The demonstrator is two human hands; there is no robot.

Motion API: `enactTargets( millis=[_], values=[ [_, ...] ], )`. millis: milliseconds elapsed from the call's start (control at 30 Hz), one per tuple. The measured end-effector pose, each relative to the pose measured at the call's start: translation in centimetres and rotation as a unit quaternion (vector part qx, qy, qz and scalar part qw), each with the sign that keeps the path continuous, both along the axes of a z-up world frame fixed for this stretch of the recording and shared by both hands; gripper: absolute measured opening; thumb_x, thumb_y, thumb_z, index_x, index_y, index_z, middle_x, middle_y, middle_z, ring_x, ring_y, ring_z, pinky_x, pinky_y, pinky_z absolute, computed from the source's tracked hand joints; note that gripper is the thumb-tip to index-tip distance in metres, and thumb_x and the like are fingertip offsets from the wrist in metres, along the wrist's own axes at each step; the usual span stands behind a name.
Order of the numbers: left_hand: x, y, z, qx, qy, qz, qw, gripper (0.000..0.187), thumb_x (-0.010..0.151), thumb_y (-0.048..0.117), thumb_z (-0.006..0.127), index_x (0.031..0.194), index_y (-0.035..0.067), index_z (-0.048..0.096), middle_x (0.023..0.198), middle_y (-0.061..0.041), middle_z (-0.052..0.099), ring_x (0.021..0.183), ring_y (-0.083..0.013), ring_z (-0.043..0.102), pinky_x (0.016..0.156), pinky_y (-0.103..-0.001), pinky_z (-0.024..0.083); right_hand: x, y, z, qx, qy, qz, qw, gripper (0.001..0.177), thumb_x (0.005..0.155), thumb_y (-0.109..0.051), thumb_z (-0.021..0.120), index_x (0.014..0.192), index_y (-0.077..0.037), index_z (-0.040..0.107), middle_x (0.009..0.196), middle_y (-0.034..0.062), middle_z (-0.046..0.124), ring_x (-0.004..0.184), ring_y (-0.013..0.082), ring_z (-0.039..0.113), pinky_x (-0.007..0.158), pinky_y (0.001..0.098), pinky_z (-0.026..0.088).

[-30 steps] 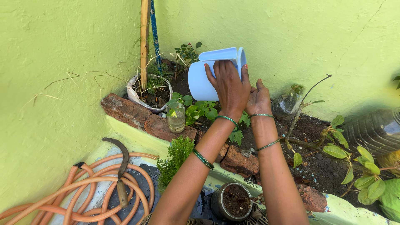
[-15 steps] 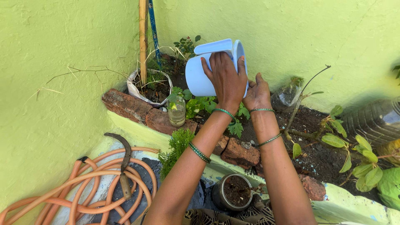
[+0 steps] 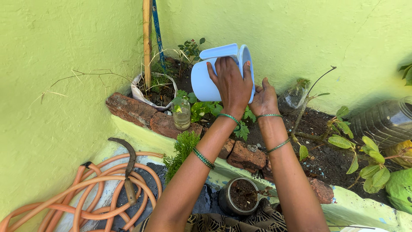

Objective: The person waters plants by hand using a small blue mug to pour water onto the soil and leaves.

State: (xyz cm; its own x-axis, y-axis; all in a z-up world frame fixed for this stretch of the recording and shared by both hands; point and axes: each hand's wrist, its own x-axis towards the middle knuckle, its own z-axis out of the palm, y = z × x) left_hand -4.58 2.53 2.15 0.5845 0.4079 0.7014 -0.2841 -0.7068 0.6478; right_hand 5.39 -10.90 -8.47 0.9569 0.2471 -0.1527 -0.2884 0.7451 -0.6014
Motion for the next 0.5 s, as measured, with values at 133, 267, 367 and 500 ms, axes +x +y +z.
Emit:
enactTargets(
  millis=[133, 267, 367, 500],
  values=[
    [-0.26, -0.06, 0.06, 0.001, 0.013, -0.007, 1.000, 0.048, 0.096, 0.029, 0.063, 0.123, -0.010, 0.056, 0.127, -0.025, 0.061, 0.139, -0.0389, 0.044, 0.123, -0.065, 0.011, -0.31, 0.10, -0.01, -0.019, 0.006, -0.006, 1.000, 0.079, 0.107, -0.051, 0.033, 0.136, 0.021, 0.041, 0.136, 0.0316, 0.057, 0.129, 0.0356, 0.059, 0.111, 0.0478, 0.047],
    [-0.53, -0.08, 0.04, 0.007, 0.021, -0.011, 1.000, 0.048, 0.096, 0.029, 0.063, 0.124, -0.010, 0.055, 0.127, -0.025, 0.060, 0.139, -0.0390, 0.043, 0.123, -0.065, 0.011, -0.55, 0.29, -0.28, -0.022, 0.004, -0.012, 1.000, 0.077, 0.108, -0.050, 0.033, 0.136, 0.020, 0.041, 0.134, 0.0306, 0.057, 0.128, 0.0343, 0.060, 0.111, 0.0471, 0.048],
    [-0.59, 0.05, -0.12, 0.002, 0.023, -0.017, 1.000, 0.047, 0.096, 0.028, 0.062, 0.124, -0.009, 0.055, 0.127, -0.025, 0.061, 0.139, -0.0387, 0.043, 0.123, -0.065, 0.010, -0.64, 0.38, -0.28, -0.025, 0.003, -0.010, 1.000, 0.076, 0.108, -0.050, 0.032, 0.136, 0.020, 0.041, 0.133, 0.0305, 0.058, 0.126, 0.0341, 0.061, 0.110, 0.0471, 0.048],
    [-0.33, 0.27, -0.34, 0.005, 0.019, -0.015, 1.000, 0.048, 0.096, 0.028, 0.062, 0.126, -0.009, 0.055, 0.128, -0.024, 0.060, 0.139, -0.0382, 0.044, 0.123, -0.065, 0.010, -0.80, 0.63, -0.30, -0.018, 0.005, -0.006, 1.000, 0.076, 0.107, -0.050, 0.031, 0.135, 0.019, 0.043, 0.130, 0.0299, 0.060, 0.124, 0.0340, 0.062, 0.109, 0.0480, 0.049]
  ],
)
